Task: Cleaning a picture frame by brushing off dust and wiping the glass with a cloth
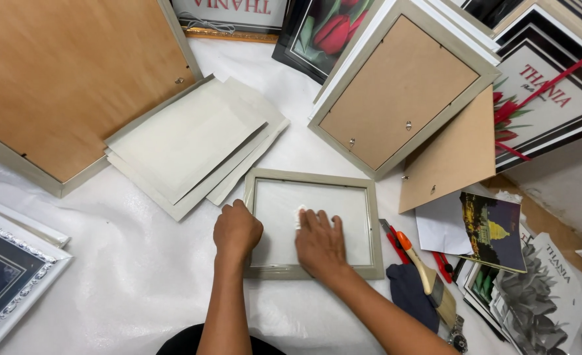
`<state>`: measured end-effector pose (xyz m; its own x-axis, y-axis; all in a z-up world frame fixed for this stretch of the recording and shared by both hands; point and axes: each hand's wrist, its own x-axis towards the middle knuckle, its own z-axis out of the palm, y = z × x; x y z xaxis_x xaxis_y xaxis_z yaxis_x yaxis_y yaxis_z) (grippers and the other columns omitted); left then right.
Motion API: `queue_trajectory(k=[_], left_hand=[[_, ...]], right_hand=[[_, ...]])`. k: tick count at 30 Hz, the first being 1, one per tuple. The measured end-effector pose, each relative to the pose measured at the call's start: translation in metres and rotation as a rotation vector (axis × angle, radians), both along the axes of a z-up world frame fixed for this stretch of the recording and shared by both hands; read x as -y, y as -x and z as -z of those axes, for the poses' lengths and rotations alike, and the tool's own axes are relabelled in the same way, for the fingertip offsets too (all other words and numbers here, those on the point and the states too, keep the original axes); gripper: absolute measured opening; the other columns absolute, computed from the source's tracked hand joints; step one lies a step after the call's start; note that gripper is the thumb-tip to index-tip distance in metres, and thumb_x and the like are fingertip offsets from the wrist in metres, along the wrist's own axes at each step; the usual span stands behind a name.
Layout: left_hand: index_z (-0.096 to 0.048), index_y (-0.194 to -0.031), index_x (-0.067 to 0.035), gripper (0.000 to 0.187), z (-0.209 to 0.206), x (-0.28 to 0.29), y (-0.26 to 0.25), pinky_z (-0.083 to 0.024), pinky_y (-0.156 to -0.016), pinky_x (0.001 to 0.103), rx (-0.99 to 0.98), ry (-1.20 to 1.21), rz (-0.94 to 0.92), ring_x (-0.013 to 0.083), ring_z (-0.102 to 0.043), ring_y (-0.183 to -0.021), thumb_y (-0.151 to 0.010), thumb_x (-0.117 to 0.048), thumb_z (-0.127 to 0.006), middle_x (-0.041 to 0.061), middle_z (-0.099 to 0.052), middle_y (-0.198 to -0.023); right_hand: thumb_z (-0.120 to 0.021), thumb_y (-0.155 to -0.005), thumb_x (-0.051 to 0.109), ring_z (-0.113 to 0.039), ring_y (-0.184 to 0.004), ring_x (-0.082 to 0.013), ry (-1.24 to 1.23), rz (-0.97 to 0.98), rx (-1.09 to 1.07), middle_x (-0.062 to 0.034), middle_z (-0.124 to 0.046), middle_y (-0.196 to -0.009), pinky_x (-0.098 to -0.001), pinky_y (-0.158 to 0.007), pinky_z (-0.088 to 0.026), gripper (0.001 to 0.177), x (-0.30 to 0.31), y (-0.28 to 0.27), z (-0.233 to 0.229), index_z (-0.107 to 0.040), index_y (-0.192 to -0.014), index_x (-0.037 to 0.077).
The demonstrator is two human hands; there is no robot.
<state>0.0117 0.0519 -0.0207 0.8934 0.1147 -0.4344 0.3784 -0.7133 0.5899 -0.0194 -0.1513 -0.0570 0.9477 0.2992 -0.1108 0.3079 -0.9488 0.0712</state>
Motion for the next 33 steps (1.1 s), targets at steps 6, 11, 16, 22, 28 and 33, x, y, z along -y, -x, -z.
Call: queue_trajectory(k=[6, 11, 16, 22, 28, 33], left_hand=[[-0.061, -0.121, 0.012, 0.039, 0.0, -0.002, 0.0, -0.058, -0.085, 0.052, -0.001, 0.005, 0.017, 0.0473, -0.069, -0.103, -0.091, -0.011, -0.051, 0.029, -0.065, -0.106], [-0.06, -0.126, 0.009, 0.049, 0.011, 0.001, 0.0, -0.057, -0.085, 0.054, 0.01, -0.042, -0.011, 0.0469, -0.069, -0.105, -0.092, -0.025, -0.057, 0.028, -0.065, -0.109], [-0.055, -0.133, 0.006, 0.058, -0.007, 0.047, 0.011, -0.047, -0.088, 0.049, 0.254, -0.343, 0.04, 0.0373, -0.063, -0.099, -0.092, -0.033, -0.066, 0.024, -0.064, -0.113], [-0.049, -0.146, 0.005, 0.062, -0.022, 0.155, 0.062, -0.042, -0.112, 0.05, 0.472, -0.103, 0.61, 0.0428, -0.049, -0.137, -0.093, -0.023, -0.064, 0.028, -0.053, -0.143], [-0.019, -0.162, 0.001, 0.082, 0.032, 0.227, 0.054, -0.013, -0.128, 0.047, 0.159, -0.352, 0.738, 0.0396, -0.011, -0.158, -0.103, -0.046, -0.051, 0.024, -0.017, -0.169], [-0.022, -0.162, 0.002, 0.072, 0.002, 0.253, 0.066, -0.005, -0.129, 0.044, 0.19, -0.505, 0.832, 0.0361, -0.005, -0.16, -0.105, -0.039, -0.036, 0.021, -0.016, -0.171]], right_hand=[[-0.031, -0.104, 0.031, -0.049, -0.133, -0.0268, 0.134, 0.212, -0.228, -0.0092, -0.057, -0.141, -0.0493, -0.106, -0.032, 0.054, 0.07, 0.011, -0.053, -0.051, -0.149, 0.009], [-0.034, -0.102, 0.037, -0.04, -0.148, -0.0279, -0.122, 0.296, -0.45, -0.008, -0.051, -0.155, -0.0538, -0.115, -0.028, 0.062, 0.08, 0.038, -0.113, -0.037, -0.159, 0.016], [-0.044, -0.099, 0.025, -0.054, -0.134, -0.0174, -0.151, 0.325, -0.533, -0.0005, -0.063, -0.143, -0.0404, -0.115, -0.034, 0.048, 0.079, 0.07, -0.167, -0.055, -0.145, 0.015], [-0.036, -0.098, 0.032, -0.061, -0.13, -0.0302, -0.204, 0.385, -0.422, -0.0065, -0.068, -0.134, -0.0536, -0.107, -0.043, 0.053, 0.136, 0.041, -0.126, -0.059, -0.144, 0.018], [-0.04, -0.094, 0.031, -0.061, -0.128, -0.039, -0.472, 0.44, -0.43, -0.0137, -0.07, -0.13, -0.0572, -0.106, -0.047, 0.056, 0.152, 0.035, -0.139, -0.061, -0.145, 0.021], [-0.041, -0.092, 0.028, -0.061, -0.128, -0.0427, -0.683, 0.48, -0.43, -0.0206, -0.068, -0.132, -0.0574, -0.106, -0.047, 0.058, 0.157, 0.035, -0.155, -0.061, -0.144, 0.014]])
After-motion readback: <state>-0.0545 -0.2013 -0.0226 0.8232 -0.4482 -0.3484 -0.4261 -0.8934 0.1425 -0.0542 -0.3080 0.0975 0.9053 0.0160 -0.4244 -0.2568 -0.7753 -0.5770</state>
